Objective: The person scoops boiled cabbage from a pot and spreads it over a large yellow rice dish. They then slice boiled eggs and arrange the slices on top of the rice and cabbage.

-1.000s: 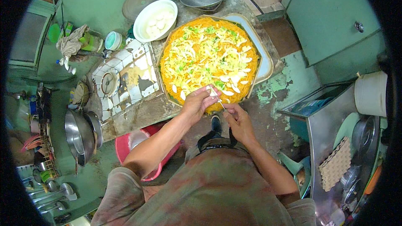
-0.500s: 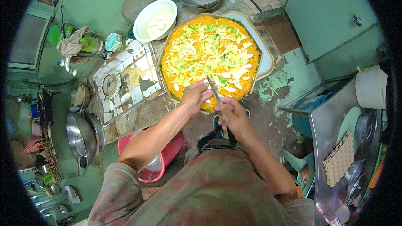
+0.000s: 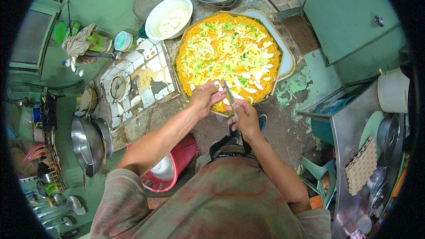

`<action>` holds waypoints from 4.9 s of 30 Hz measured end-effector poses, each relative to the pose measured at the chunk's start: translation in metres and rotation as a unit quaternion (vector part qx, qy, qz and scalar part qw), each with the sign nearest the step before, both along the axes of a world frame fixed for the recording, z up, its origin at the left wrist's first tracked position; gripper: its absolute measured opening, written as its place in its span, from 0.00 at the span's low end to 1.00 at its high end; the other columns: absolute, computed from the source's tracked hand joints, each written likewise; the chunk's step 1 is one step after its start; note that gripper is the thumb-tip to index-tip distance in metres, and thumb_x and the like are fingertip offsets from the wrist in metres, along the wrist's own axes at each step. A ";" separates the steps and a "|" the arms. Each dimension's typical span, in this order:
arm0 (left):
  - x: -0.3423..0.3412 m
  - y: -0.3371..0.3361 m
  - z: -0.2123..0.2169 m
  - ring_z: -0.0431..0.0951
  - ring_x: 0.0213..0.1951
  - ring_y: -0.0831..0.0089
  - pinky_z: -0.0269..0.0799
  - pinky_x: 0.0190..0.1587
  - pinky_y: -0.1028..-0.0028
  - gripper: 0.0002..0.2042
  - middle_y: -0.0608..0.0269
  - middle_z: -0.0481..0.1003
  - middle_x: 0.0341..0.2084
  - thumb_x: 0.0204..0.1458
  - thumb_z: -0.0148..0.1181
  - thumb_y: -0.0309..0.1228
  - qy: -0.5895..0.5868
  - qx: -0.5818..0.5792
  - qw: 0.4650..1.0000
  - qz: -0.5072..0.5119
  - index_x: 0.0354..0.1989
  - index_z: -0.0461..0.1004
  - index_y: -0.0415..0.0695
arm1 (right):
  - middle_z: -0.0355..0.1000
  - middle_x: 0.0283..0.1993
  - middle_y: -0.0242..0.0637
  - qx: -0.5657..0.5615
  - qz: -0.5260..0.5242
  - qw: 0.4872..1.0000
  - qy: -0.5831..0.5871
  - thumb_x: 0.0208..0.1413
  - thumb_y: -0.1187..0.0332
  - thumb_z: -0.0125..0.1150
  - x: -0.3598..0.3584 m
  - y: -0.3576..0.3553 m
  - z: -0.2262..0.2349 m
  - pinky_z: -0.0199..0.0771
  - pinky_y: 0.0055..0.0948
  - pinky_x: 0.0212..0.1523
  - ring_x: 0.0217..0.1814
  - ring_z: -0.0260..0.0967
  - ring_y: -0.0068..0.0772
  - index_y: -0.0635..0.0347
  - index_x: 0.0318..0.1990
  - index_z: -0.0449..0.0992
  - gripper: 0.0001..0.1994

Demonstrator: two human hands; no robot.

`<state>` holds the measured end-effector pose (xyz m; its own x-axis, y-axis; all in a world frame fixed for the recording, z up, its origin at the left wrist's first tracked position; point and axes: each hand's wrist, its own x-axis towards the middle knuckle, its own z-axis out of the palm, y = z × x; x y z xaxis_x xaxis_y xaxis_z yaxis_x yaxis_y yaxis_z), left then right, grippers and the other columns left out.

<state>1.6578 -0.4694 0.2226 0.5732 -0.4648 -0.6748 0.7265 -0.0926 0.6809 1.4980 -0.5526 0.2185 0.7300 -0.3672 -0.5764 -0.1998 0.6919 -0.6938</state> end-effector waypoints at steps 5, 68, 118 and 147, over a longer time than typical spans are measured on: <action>0.004 0.008 0.007 0.79 0.47 0.57 0.80 0.50 0.67 0.14 0.45 0.75 0.46 0.61 0.50 0.22 -0.005 -0.015 0.999 -0.034 0.54 0.67 0.29 | 0.73 0.38 0.35 -0.058 0.019 0.997 -0.037 0.63 0.70 0.54 -0.011 0.023 0.008 0.63 0.17 0.19 0.23 0.65 0.19 0.62 0.55 0.68 0.14; 0.253 -0.035 -0.052 0.70 0.56 0.48 0.59 0.59 0.60 0.36 0.36 0.71 0.52 0.60 0.40 0.58 -0.531 0.178 0.817 -0.137 0.54 0.68 0.30 | 0.62 0.63 0.39 -0.046 -0.321 0.946 0.020 0.66 0.62 0.46 -0.034 0.006 -0.041 0.68 0.43 0.59 0.64 0.61 0.40 0.60 0.60 0.64 0.19; 0.040 0.221 -0.019 0.75 0.47 0.74 0.71 0.45 0.72 0.23 0.67 0.71 0.53 0.60 0.52 0.44 -0.169 0.088 0.976 0.108 0.60 0.68 0.47 | 0.73 0.46 0.50 -0.581 0.386 0.701 -0.151 0.58 0.72 0.54 0.083 -0.051 0.046 0.69 0.39 0.52 0.49 0.71 0.49 0.60 0.54 0.73 0.16; 0.146 0.326 -0.034 0.78 0.46 0.70 0.70 0.48 0.72 0.18 0.58 0.76 0.49 0.62 0.53 0.38 -0.184 0.070 0.957 0.212 0.56 0.70 0.41 | 0.76 0.35 0.47 -0.760 0.259 0.580 -0.136 0.51 0.71 0.59 0.403 0.029 0.003 0.73 0.43 0.40 0.37 0.73 0.54 0.59 0.38 0.77 0.08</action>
<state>1.8039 -0.1432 0.1883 0.9010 -0.0575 -0.4300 0.4327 0.0485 0.9002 1.9010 -0.5238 0.2219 0.9573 0.0091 0.2888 0.1523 -0.8653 -0.4776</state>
